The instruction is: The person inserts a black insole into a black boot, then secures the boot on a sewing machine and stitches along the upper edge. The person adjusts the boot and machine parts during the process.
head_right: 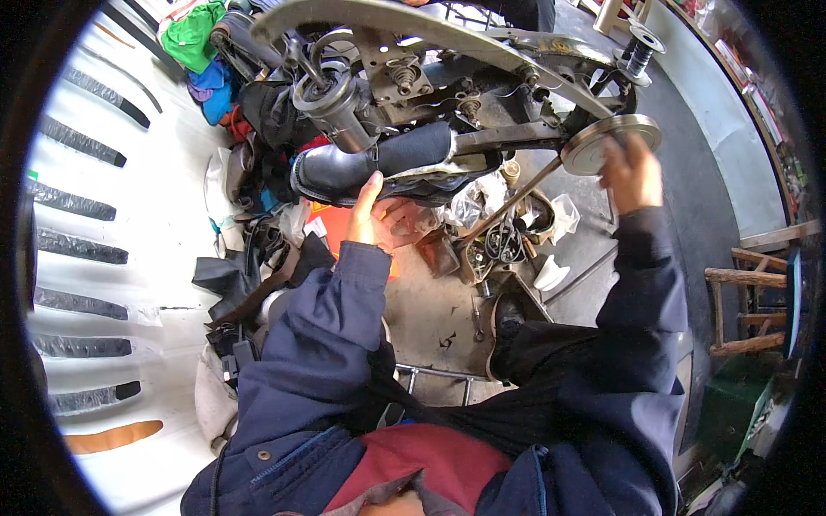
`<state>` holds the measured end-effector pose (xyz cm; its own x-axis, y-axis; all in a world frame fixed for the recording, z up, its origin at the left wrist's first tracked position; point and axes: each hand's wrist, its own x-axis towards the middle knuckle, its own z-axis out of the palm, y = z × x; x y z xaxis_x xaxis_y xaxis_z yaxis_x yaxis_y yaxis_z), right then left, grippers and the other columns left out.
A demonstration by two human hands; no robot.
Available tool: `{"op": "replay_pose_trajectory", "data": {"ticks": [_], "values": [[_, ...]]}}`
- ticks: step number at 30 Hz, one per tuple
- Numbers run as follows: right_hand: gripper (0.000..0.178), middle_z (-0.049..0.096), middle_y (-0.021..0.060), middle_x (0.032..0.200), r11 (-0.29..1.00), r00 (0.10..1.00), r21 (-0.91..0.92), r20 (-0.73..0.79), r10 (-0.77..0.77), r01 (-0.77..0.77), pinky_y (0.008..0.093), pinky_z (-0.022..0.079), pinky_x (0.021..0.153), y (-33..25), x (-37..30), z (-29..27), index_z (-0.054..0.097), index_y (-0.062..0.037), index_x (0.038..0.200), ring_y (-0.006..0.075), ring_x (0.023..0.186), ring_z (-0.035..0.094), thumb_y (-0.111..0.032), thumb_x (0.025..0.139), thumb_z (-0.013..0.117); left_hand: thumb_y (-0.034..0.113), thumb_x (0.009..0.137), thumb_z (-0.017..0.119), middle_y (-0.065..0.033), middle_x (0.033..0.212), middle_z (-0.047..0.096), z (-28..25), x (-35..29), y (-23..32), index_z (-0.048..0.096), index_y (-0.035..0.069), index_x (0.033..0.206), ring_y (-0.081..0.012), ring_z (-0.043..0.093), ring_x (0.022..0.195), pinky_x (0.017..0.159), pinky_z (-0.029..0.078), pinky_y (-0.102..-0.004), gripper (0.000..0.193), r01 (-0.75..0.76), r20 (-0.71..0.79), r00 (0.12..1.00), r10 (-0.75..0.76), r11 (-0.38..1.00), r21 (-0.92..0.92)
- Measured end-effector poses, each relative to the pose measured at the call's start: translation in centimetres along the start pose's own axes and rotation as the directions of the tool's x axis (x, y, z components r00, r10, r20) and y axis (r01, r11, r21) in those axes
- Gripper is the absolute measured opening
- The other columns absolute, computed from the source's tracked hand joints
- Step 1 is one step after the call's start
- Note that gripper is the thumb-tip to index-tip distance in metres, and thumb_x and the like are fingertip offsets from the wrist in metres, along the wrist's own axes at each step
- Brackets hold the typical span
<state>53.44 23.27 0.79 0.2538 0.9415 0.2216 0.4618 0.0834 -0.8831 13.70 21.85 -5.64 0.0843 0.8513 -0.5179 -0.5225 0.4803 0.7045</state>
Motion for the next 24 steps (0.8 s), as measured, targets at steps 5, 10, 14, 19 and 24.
{"op": "replay_pose_trajectory", "data": {"ticks": [5,10,14,19,24], "values": [[0.024,0.063,0.0115,0.068,0.903,0.934,-0.359,-0.340,0.110,-0.237,0.0350,0.049,0.056,4.1,3.0,-4.6,0.063,-0.0033,0.098,0.0196,0.055,0.063,-0.027,0.098,0.060,0.057,0.079,0.078,-0.0159,0.140,0.044,0.0,-0.4,-0.1,0.048,0.011,0.139,-0.0289,0.052,0.122,0.090,0.045,-0.0661,0.081,-0.018,-0.055,0.998,0.019,1.000,0.014],[0.027,0.068,0.0193,0.077,0.802,0.923,-0.480,-0.317,0.220,-0.356,0.0432,0.052,0.064,11.4,3.1,-4.8,0.059,-0.0073,0.103,0.0309,0.065,0.070,-0.034,0.097,0.061,0.056,0.079,0.077,-0.0135,0.139,0.046,-0.6,-0.2,-0.5,0.049,0.014,0.137,-0.0287,0.051,0.124,0.095,0.041,-0.0676,0.077,-0.028,-0.037,0.999,0.029,0.999,0.020],[0.039,0.070,0.0271,0.095,0.724,0.946,-0.621,-0.091,0.312,-0.298,0.0511,0.054,0.075,13.8,0.9,-0.7,0.052,-0.0117,0.127,0.0384,0.076,0.072,-0.037,0.097,0.057,0.058,0.080,0.075,-0.0120,0.135,0.049,-1.1,0.5,-0.9,0.052,0.020,0.136,-0.0282,0.049,0.127,0.100,0.038,-0.0670,0.071,-0.037,-0.061,0.997,0.040,0.998,0.052],[0.041,0.069,0.0162,0.081,0.703,0.959,-0.698,0.089,0.269,-0.133,0.0407,0.055,0.060,11.4,-0.7,3.4,0.055,-0.0054,0.125,0.0254,0.058,0.067,-0.035,0.097,0.058,0.059,0.077,0.076,-0.0172,0.135,0.047,-0.6,0.4,-1.2,0.049,0.016,0.142,-0.0300,0.047,0.129,0.102,0.037,-0.0628,0.082,-0.104,-0.135,0.983,0.121,0.986,0.128],[0.055,0.074,0.0172,0.098,0.547,0.970,-0.835,0.079,0.232,-0.063,0.0469,0.053,0.085,3.0,-0.8,2.1,0.068,-0.0065,0.108,0.0354,0.096,0.070,-0.056,0.083,0.069,0.058,0.076,0.079,-0.0155,0.142,0.049,-0.7,0.0,-1.5,0.045,0.008,0.143,-0.0300,0.051,0.128,0.103,0.040,-0.0504,0.090,-0.142,-0.160,0.974,0.160,0.983,0.120]]}}
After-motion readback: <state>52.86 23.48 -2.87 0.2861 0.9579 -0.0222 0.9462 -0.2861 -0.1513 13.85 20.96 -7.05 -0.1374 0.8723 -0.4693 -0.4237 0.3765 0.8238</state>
